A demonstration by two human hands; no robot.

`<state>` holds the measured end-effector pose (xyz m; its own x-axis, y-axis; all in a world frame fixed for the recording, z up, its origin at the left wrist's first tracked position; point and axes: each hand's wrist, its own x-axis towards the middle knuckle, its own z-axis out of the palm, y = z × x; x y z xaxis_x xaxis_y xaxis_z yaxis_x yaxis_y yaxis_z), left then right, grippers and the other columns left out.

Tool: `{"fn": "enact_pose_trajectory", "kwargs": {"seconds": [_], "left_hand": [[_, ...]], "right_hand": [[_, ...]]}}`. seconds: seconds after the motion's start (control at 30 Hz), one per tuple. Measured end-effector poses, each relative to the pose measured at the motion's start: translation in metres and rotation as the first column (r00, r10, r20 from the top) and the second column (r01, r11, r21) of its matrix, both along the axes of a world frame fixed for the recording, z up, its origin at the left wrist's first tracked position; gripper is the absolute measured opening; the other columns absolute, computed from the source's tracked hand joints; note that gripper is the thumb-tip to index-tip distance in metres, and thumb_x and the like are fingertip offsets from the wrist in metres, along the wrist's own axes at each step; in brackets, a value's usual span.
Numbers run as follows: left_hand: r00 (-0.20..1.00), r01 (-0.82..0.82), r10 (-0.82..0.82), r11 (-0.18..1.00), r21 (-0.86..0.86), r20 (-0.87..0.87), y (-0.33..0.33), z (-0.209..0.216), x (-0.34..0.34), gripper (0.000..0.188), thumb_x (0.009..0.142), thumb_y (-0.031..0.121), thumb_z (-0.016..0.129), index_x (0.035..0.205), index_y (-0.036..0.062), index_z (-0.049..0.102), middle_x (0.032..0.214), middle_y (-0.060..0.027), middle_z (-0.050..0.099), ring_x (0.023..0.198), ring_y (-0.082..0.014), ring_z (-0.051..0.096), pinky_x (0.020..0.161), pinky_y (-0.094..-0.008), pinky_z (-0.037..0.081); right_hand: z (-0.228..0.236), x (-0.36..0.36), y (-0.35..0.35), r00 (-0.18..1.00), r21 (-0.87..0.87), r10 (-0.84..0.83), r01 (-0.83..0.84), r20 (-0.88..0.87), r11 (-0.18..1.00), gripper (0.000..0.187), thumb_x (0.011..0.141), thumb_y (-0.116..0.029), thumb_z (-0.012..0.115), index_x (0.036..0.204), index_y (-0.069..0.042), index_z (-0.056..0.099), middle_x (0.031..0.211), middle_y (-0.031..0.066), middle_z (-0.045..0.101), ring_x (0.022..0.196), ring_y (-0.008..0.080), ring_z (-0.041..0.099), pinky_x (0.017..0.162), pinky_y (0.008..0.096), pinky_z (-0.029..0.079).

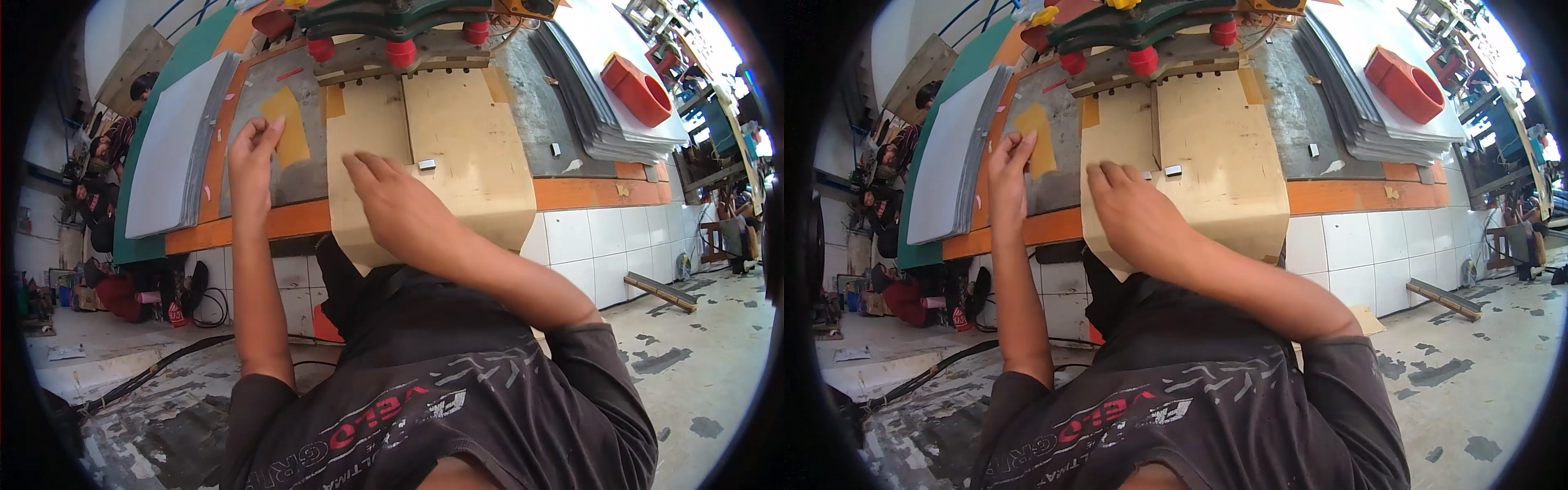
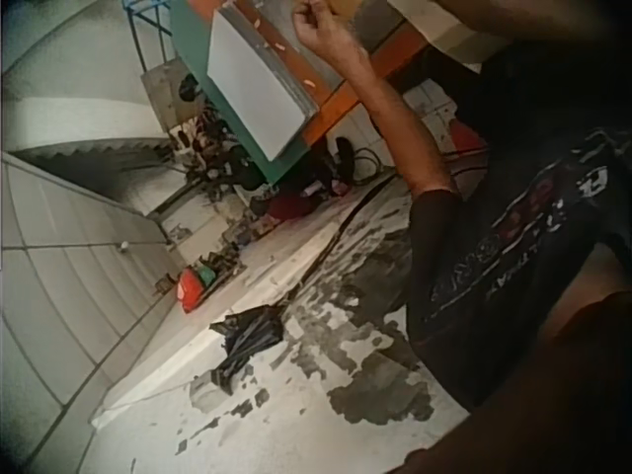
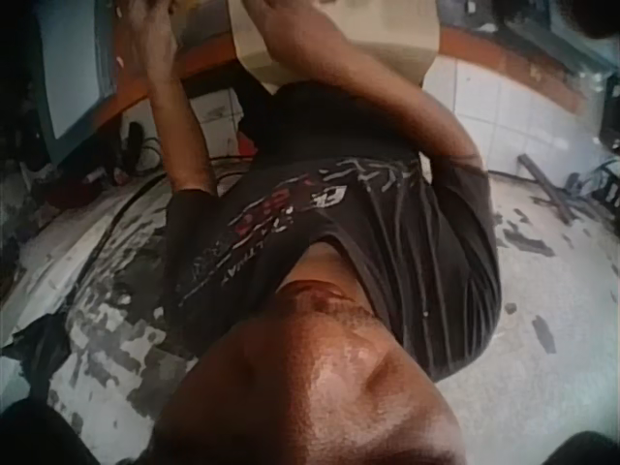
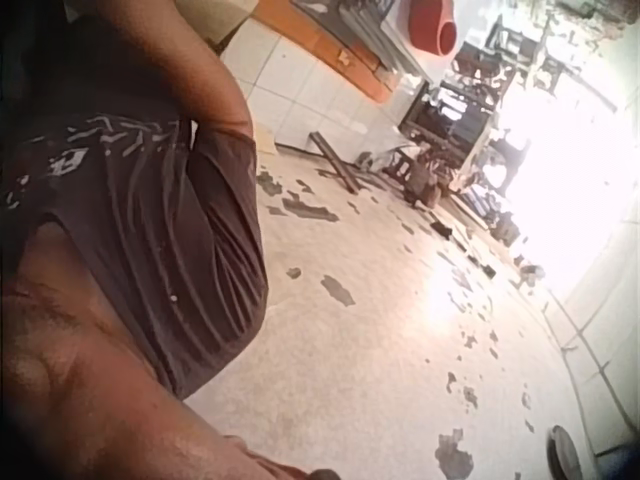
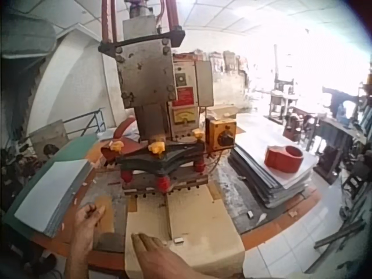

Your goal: The person applies pieces of tape from a dispenser onto a wooden jig and then uses a manual press machine to secure the components on the jig.

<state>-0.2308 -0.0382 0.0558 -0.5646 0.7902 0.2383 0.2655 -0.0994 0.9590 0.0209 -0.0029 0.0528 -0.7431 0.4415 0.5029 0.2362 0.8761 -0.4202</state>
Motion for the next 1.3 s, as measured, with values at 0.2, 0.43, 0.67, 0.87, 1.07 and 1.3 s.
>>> {"fn": "enact_pose_trajectory", "kwargs": {"seconds": [0.2,0.43,0.67,0.87,1.07,1.3], "left_hand": [[0.999,0.039,-0.038,0.990,-0.133,0.005,0.046,-0.017,-0.038,0.023,0.093,0.029,0.070,0.094,0.0061,0.066,0.081,0.0040,0.061,0.069,-0.0042,0.049,0.060,-0.0222,0.033],[0.995,0.015,-0.038,0.968,-0.250,-0.088,0.069,-0.029,-0.061,0.024,0.090,0.025,0.073,0.088,0.0015,0.070,0.076,0.0012,0.063,0.063,-0.0070,0.048,0.059,-0.0228,0.038],[0.970,0.059,-0.125,0.953,-0.297,-0.208,0.093,-0.035,-0.069,0.028,0.089,0.030,0.075,0.085,0.0027,0.070,0.071,0.0024,0.060,0.060,-0.0066,0.046,0.057,-0.0238,0.037],[0.958,0.096,-0.179,0.935,-0.341,-0.222,0.114,-0.038,-0.069,0.027,0.089,0.030,0.073,0.084,0.0035,0.071,0.070,0.0023,0.061,0.062,-0.0061,0.048,0.058,-0.0251,0.038],[0.960,0.102,-0.173,0.949,-0.299,-0.220,0.120,-0.039,-0.067,0.021,0.091,0.026,0.071,0.087,0.0053,0.070,0.070,0.0052,0.058,0.062,-0.0056,0.046,0.058,-0.0233,0.033],[0.959,0.104,-0.180,0.942,-0.319,-0.219,0.119,-0.038,-0.065,0.020,0.091,0.025,0.070,0.088,0.0054,0.070,0.073,0.0042,0.060,0.066,-0.0059,0.048,0.060,-0.0232,0.034]], "right_hand": [[-0.046,-0.096,0.044,0.913,0.329,-0.310,0.216,0.265,0.919,0.049,0.084,-0.015,0.059,0.124,0.014,0.056,0.136,0.0264,0.053,0.127,0.0377,0.051,0.099,0.0427,0.047],[-0.029,-0.111,0.072,0.803,0.010,-0.285,0.328,0.524,0.944,0.056,0.095,-0.022,0.051,0.143,0.007,0.044,0.151,0.0231,0.041,0.141,0.0384,0.037,0.111,0.0567,0.034],[-0.043,-0.118,0.068,0.794,0.079,-0.365,0.376,0.486,0.923,0.057,0.096,-0.020,0.050,0.146,0.004,0.042,0.156,0.0212,0.037,0.145,0.0383,0.032,0.114,0.0575,0.029],[-0.043,-0.117,0.066,0.783,0.100,-0.373,0.375,0.498,0.921,0.058,0.097,-0.021,0.049,0.148,0.005,0.039,0.157,0.0214,0.035,0.146,0.0396,0.030,0.115,0.0592,0.027],[-0.046,-0.119,0.065,0.796,0.106,-0.388,0.385,0.465,0.917,0.058,0.097,-0.021,0.049,0.148,0.005,0.039,0.157,0.0225,0.034,0.146,0.0402,0.031,0.115,0.0604,0.026],[-0.049,-0.121,0.067,0.769,0.113,-0.398,0.398,0.500,0.911,0.058,0.098,-0.021,0.047,0.149,0.005,0.037,0.158,0.0216,0.034,0.147,0.0408,0.029,0.115,0.0613,0.025]]}}
